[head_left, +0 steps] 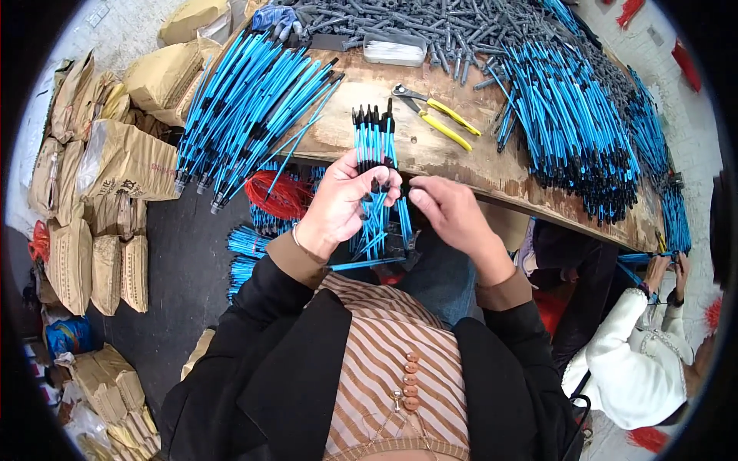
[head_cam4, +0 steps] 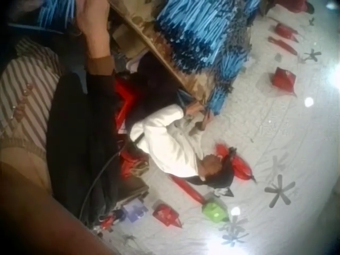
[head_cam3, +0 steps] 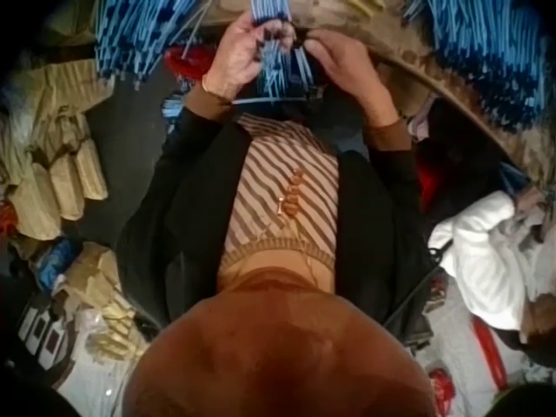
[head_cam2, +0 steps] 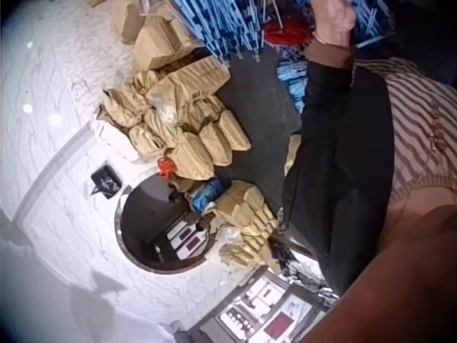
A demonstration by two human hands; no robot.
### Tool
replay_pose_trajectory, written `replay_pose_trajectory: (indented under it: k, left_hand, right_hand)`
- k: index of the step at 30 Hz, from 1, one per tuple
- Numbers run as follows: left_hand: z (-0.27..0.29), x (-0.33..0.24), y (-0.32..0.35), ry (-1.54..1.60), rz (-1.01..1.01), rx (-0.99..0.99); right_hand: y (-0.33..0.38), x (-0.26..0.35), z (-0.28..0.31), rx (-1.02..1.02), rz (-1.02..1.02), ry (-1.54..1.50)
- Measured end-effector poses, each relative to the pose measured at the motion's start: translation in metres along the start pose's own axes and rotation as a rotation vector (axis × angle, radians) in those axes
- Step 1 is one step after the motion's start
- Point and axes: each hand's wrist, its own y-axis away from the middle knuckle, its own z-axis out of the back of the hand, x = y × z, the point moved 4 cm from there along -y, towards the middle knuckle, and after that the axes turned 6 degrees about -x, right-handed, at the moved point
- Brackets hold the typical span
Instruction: Assembling blue rod-like components into a circular base and securing them using pliers.
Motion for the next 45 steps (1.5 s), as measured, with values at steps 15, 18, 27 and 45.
replay_pose_trajectory:
  k: [15, 18, 27, 45]
  left_hand:
    - [-0.002, 0.009, -0.01, -0.281, -0.144, -0.029]
    - [0.008, 0.01, 0.009, -0.341, -0.061, 0.026]
    - [0.013, 0.018, -0.027, -0.153, 0.097, -0.162]
    - [0.028, 0.011, -0.037, -0.184, 0.085, -0.174]
  right_hand:
    - [-0.088, 0.044, 0.027, -0.043, 0.321, -0.123]
    - [-0.069, 0.055, -0.002, 0.091, 0.42, 0.068]
    - [-0.086, -0.087, 0.006, -0.134, 0.093, 0.748]
    - [-0.058, 0.037, 0.0, -0.104, 0.273, -0.123]
